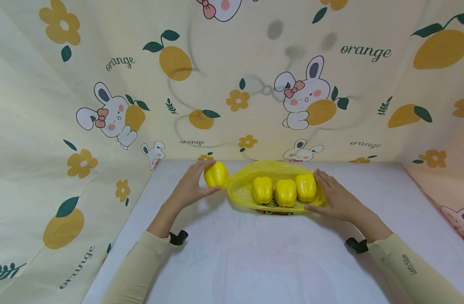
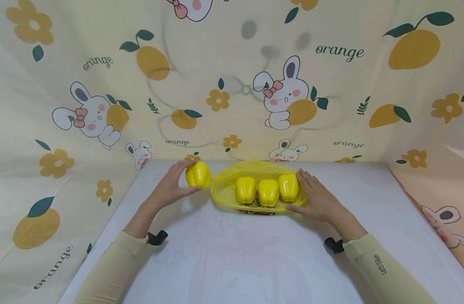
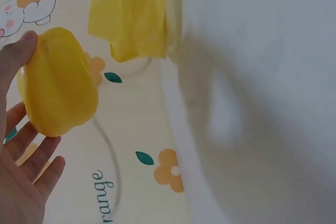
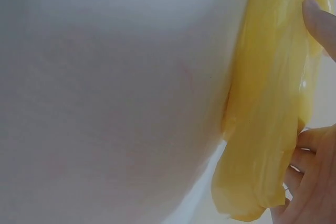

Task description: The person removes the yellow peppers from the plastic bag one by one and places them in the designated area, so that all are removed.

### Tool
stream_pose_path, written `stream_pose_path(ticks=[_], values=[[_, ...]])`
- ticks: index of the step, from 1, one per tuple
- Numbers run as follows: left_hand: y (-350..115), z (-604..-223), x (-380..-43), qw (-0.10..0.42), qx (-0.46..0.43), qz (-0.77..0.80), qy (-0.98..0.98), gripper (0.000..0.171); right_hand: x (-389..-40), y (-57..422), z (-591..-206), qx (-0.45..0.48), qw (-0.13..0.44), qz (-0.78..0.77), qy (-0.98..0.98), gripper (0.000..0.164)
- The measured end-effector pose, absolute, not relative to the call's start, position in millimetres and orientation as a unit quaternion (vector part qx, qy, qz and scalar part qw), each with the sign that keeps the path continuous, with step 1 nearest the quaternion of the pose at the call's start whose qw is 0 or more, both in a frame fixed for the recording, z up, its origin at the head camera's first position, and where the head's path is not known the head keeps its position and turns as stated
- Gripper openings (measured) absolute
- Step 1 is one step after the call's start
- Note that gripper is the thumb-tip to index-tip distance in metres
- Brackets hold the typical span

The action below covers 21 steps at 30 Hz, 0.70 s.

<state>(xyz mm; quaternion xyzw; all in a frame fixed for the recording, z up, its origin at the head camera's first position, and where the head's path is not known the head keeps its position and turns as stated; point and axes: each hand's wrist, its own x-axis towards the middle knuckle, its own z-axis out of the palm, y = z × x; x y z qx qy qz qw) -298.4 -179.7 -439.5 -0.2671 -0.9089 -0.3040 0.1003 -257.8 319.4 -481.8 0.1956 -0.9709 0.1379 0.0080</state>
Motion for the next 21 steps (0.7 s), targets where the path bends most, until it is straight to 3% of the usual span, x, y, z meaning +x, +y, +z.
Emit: stream_pose_path(ticks=[21], values=[[-188.9, -448.6, -304.4, 0.082, -0.270, -0.261, -0.923, 0.086, -255.0, 318.3, -480.6, 0.184, 0.002, 0.137, -0.973, 0.129]])
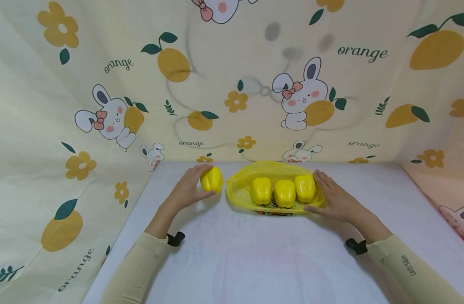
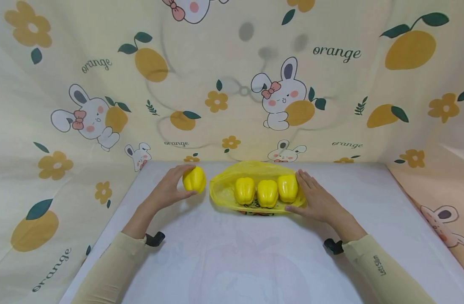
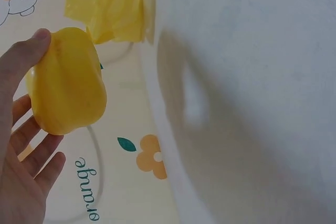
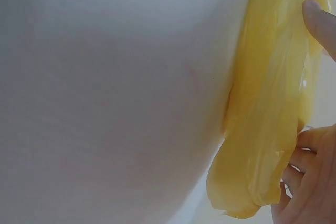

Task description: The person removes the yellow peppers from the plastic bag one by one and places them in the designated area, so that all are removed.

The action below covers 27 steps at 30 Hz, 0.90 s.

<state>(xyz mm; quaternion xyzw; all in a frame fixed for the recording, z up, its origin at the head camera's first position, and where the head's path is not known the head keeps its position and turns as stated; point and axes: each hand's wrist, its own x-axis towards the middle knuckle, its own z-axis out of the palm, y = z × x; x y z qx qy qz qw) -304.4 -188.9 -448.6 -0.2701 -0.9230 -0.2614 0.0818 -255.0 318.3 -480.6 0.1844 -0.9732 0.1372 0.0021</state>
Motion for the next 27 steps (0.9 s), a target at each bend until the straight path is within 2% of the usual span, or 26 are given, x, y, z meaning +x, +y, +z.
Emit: stream_pose_path(ticks=[27], values=[[-174, -469, -314, 0.024, -0.273, -0.197, -0.941, 0.088, -254, 319, -484, 0.180, 0.010, 0.146, -0.973, 0.130]])
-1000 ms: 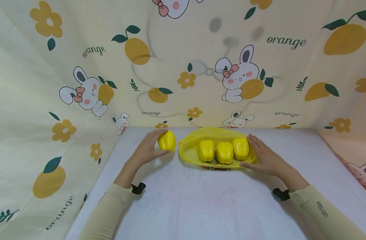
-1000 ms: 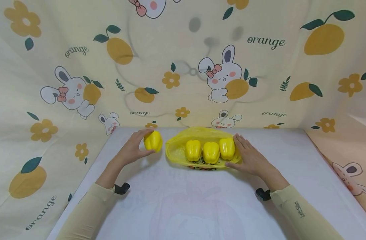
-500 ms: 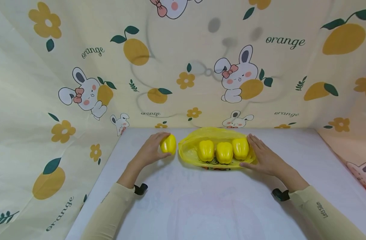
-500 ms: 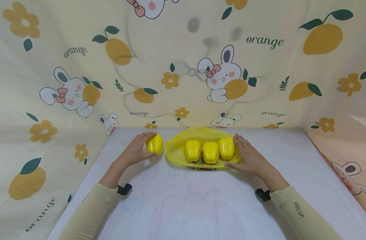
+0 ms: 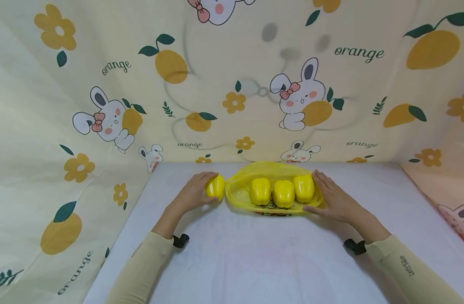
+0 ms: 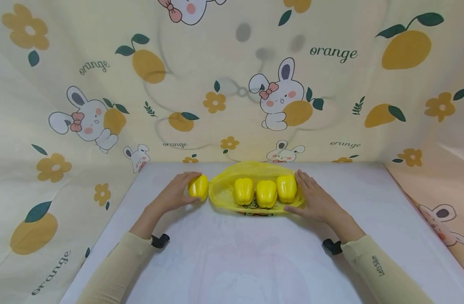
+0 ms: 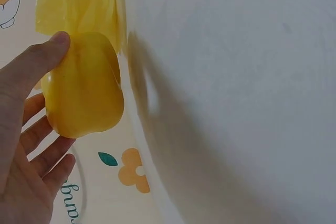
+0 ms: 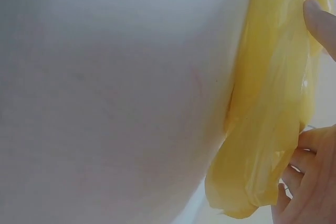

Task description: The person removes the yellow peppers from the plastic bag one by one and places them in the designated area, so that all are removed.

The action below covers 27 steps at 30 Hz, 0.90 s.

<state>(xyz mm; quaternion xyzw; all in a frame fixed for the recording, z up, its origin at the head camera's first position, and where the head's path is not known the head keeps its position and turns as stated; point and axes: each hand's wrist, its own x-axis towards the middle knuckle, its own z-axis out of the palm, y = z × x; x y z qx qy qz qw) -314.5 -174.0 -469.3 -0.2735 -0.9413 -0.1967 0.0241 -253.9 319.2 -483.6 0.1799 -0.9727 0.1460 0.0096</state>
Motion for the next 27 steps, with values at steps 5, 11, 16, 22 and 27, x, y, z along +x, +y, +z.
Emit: stream_pose_path(ticks=[5, 11, 16, 22, 27], values=[[-174.7, -473.4, -315.4, 0.018, -0.268, -0.187, -0.945, 0.089, -253.9, 319.4, -483.4, 0.183, 0.012, 0.141, -0.973, 0.130], [-175.6, -475.0, -315.8, 0.012, -0.269, -0.193, -0.944, 0.089, -253.5, 319.5, -482.4, 0.184, 0.009, 0.146, -0.972, 0.129], [-175.1, -474.6, -315.6, 0.008, -0.272, -0.194, -0.943, 0.088, -253.5, 319.3, -483.4, 0.185, 0.011, 0.149, -0.971, 0.129], [-175.2, -473.6, -314.2, 0.005, -0.272, -0.198, -0.942, 0.091, -254.1, 319.4, -484.9, 0.185, 0.011, 0.149, -0.971, 0.129], [-176.8, -475.1, -314.8, 0.007, -0.274, -0.199, -0.941, 0.091, -253.9, 318.7, -484.1, 0.182, 0.006, 0.148, -0.972, 0.130]])
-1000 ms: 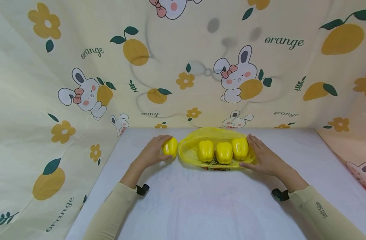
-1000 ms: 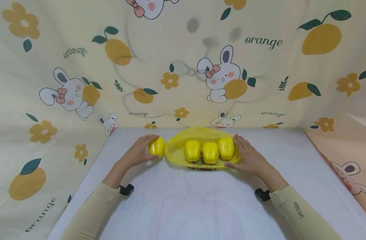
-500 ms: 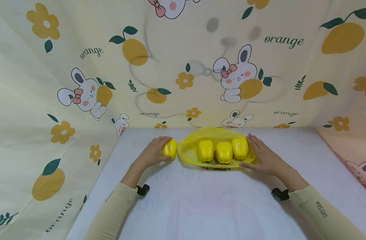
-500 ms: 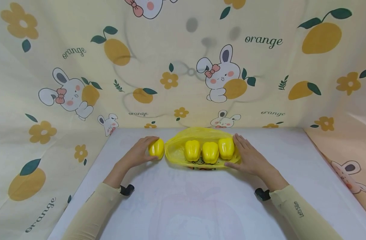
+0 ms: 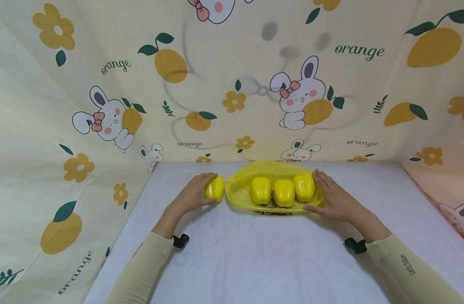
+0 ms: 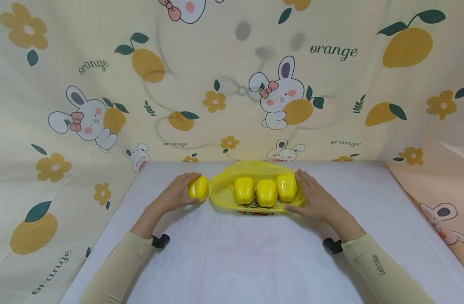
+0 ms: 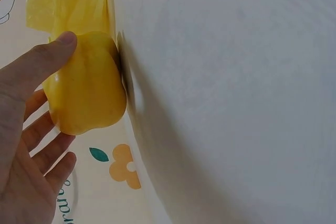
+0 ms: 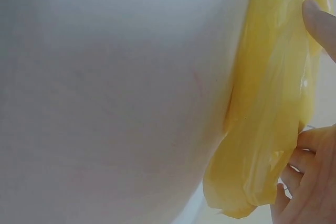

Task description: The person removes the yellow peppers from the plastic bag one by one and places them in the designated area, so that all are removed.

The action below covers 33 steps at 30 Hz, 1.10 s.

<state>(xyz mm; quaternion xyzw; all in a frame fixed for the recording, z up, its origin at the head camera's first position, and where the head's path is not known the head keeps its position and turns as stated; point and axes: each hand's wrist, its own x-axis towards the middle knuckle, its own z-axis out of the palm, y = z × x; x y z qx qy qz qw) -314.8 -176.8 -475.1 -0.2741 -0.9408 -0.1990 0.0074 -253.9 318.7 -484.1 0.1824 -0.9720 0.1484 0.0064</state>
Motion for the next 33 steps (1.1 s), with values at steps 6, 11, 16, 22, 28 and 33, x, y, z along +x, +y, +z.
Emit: stream_pose_path(ticks=[6, 11, 16, 22, 28, 33], values=[[-179, -476, -316, 0.003, -0.271, -0.200, -0.942, 0.090, -255, 319, -484, 0.181, 0.001, 0.142, -0.973, 0.131], [-180, -477, -316, 0.009, -0.275, -0.201, -0.940, 0.089, -257, 320, -483, 0.181, -0.006, 0.135, -0.974, 0.133], [-179, -475, -315, 0.009, -0.272, -0.205, -0.940, 0.088, -258, 320, -482, 0.180, -0.008, 0.137, -0.974, 0.133], [-175, -469, -312, 0.028, -0.279, -0.214, -0.936, 0.085, -257, 320, -483, 0.180, -0.006, 0.136, -0.974, 0.133], [-169, -465, -310, 0.040, -0.288, -0.225, -0.930, 0.082, -256, 320, -483, 0.178, -0.007, 0.135, -0.975, 0.132], [-160, -459, -308, 0.049, -0.302, -0.229, -0.924, 0.080, -255, 320, -483, 0.176, -0.008, 0.136, -0.975, 0.133]])
